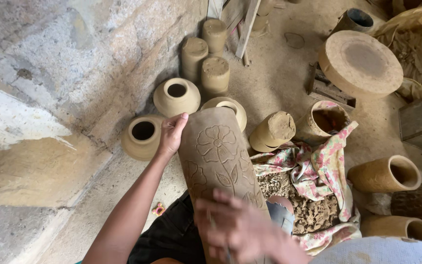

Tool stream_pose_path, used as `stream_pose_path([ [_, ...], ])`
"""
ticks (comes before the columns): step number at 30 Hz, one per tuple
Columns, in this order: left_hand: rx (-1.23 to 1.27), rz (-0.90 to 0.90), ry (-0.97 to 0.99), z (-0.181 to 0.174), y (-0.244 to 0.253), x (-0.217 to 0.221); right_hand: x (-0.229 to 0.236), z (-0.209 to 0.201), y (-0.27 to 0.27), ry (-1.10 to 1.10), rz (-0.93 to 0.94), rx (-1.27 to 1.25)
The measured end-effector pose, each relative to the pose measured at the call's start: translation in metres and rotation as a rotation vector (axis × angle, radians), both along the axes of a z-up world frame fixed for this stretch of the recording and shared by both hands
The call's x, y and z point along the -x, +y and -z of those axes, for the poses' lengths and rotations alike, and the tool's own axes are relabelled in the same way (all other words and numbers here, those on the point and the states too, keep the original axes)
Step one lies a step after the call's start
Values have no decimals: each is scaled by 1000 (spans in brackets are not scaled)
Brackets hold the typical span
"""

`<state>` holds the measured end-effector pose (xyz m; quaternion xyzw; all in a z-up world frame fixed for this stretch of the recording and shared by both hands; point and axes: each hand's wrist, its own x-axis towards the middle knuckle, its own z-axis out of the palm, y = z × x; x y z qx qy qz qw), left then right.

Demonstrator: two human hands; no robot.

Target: The person uses a stylus-like tool to carve a floral design into the surface of a tall cylindrical clay vessel, then wipes the surface with their hand and continues carving fine details.

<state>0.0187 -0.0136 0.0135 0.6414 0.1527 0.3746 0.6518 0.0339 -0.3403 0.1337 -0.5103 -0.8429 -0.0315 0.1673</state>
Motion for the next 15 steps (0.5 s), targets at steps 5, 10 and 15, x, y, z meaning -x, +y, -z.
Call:
stream_pose_path([
  [5, 42, 2, 5, -4, -1, 2, -112, -8, 91, 501, 355, -52],
  [10, 0, -94, 35, 14, 16, 18, -154, 26, 74, 828, 1387, 425],
  [15, 31, -108, 37, 23, 18, 23, -67, 14, 30, 892, 469, -39],
])
